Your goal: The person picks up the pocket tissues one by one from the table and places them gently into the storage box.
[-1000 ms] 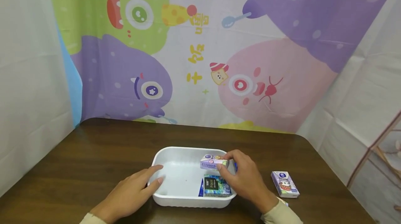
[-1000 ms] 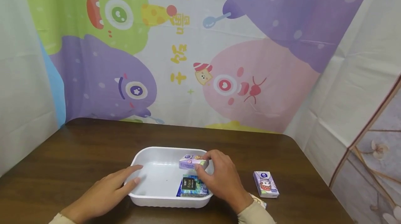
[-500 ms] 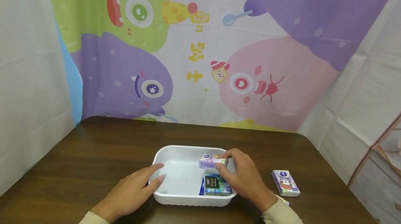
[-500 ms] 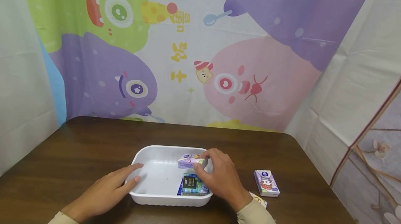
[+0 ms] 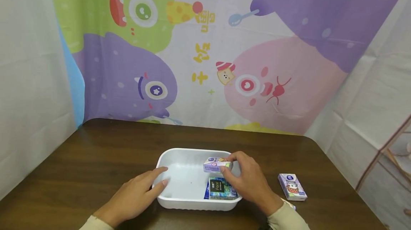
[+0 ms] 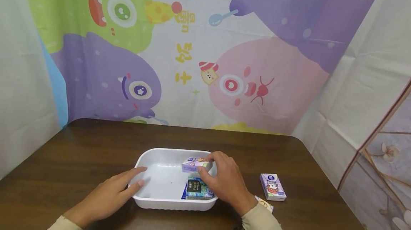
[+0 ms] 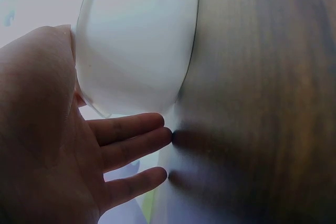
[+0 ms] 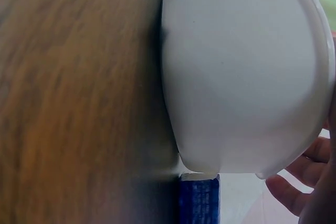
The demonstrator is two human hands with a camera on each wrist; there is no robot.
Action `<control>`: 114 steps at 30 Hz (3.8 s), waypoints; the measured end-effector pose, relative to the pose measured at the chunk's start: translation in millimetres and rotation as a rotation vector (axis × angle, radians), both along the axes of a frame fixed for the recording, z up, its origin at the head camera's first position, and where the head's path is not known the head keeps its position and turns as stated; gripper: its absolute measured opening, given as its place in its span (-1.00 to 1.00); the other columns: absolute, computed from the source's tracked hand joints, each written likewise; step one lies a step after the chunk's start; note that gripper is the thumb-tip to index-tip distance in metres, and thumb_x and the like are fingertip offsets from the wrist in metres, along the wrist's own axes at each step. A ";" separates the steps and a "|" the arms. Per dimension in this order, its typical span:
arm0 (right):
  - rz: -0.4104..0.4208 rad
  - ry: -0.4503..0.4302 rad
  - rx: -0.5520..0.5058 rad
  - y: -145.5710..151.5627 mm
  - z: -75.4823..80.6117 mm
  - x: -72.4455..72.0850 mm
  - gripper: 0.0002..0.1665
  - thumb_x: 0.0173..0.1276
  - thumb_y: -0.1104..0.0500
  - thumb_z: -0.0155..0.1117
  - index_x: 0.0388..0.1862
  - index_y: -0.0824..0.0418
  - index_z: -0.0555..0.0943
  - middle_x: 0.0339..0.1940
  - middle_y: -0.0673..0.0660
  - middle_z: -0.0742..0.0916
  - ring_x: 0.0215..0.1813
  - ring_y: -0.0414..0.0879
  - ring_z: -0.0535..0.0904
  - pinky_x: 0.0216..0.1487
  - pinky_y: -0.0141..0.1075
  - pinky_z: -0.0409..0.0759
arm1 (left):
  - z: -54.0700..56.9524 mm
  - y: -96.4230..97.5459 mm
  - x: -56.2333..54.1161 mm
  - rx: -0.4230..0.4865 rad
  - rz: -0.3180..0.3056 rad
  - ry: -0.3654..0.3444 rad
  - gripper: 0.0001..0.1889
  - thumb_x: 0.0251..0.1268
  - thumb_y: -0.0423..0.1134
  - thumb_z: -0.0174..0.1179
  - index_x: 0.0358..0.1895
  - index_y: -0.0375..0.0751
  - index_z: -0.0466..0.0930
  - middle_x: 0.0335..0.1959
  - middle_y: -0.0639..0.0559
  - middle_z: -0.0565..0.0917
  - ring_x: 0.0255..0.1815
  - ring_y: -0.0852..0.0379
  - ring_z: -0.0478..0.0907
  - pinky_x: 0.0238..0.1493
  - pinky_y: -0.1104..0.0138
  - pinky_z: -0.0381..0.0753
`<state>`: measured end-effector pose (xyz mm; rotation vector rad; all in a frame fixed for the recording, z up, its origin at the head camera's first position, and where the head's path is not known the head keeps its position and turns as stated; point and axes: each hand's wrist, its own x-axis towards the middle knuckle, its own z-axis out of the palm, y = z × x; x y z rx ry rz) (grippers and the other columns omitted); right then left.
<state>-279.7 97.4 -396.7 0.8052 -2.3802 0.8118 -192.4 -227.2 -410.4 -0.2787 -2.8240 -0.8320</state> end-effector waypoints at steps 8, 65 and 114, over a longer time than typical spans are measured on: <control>0.010 -0.002 0.011 -0.1 -0.3 -2.0 -0.69 0.23 -0.03 0.49 -0.18 -0.01 0.56 -0.20 -0.12 0.68 -0.17 -0.15 0.61 -0.09 -0.15 0.60 | 0.4 -0.2 -0.1 -0.004 -0.003 0.000 -0.43 0.52 0.27 -0.05 0.39 0.07 0.49 0.26 0.00 0.59 0.28 -0.06 0.52 0.21 -0.11 0.49; 0.046 -0.091 0.062 0.6 -1.8 -3.8 -0.63 0.19 0.08 0.52 -0.04 0.07 0.64 0.11 0.05 0.72 0.20 -0.01 0.60 0.24 0.02 0.51 | 2.8 -0.4 0.2 0.003 -0.007 -0.018 -0.45 0.53 0.24 -0.04 0.41 0.08 0.47 0.28 0.00 0.57 0.30 -0.07 0.50 0.21 -0.13 0.46; 0.078 -0.124 0.102 0.8 1.4 -1.2 -0.72 0.22 0.22 0.43 -0.07 0.15 0.78 0.25 0.09 0.67 0.27 0.04 0.58 0.25 0.02 0.51 | 1.0 -0.1 -0.1 0.005 -0.007 -0.021 -0.44 0.52 0.25 -0.04 0.41 0.08 0.47 0.28 -0.02 0.57 0.30 -0.08 0.49 0.21 -0.13 0.46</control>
